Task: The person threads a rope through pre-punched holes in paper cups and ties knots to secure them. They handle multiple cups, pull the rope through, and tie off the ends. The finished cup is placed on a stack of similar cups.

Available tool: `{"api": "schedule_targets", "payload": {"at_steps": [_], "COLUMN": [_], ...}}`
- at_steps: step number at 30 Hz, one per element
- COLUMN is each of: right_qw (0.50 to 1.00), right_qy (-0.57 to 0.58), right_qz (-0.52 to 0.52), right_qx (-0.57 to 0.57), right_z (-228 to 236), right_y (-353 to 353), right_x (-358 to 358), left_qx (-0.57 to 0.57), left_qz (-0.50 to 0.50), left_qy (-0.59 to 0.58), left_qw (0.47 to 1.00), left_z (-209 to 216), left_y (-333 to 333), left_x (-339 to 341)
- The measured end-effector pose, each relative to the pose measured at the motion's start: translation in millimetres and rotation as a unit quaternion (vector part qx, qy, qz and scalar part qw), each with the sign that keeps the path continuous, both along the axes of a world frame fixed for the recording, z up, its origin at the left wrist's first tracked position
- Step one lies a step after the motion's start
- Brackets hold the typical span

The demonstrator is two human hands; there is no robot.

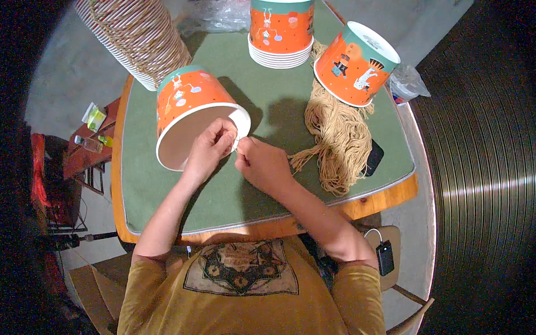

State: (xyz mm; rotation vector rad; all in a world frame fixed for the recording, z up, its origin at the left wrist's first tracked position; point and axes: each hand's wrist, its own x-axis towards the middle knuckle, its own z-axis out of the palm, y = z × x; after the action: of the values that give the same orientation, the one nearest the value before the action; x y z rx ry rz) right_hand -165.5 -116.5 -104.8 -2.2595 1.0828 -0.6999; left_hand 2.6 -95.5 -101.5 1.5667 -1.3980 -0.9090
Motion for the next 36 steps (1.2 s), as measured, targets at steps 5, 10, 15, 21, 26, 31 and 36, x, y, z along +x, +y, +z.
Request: {"api": "schedule_targets", "payload": {"at_steps": [5, 10, 15, 21, 26, 31, 36], "right_qw": [0.999, 0.994, 0.989, 0.994, 0.995, 0.983, 0.961], "right_qy": [-0.042, -0.084, -0.095, -0.089, 0.077, 0.112, 0.169], "right_qz": [-0.013, -0.021, -0.036, -0.024, -0.049, -0.061, -0.066], "right_qx": [0.018, 0.061, 0.104, 0.060, -0.035, -0.133, -0.211], "right_z": [0, -2, -1, 2, 10, -2, 8], "right_y": [1, -1, -3, -7, 3, 10, 16], "right_x": [0, -1, 0, -10, -40, -42, -35], "left_qx": [-0.003, -0.031, -0.142, -0.146, -0.093, -0.079, 0.020], "left_qz": [0.008, -0.055, -0.090, -0.070, -0.072, -0.089, -0.075], "left_qy": [-0.035, -0.098, -0.168, -0.168, -0.128, -0.121, -0.043], "left_qw": [0.999, 0.993, 0.971, 0.972, 0.985, 0.986, 0.996], "left_z": [13, 17, 9, 10, 22, 22, 21], "left_y": [8, 14, 21, 22, 23, 21, 15], "left_x": [-3, 4, 1, -2, 1, 5, 9]}}
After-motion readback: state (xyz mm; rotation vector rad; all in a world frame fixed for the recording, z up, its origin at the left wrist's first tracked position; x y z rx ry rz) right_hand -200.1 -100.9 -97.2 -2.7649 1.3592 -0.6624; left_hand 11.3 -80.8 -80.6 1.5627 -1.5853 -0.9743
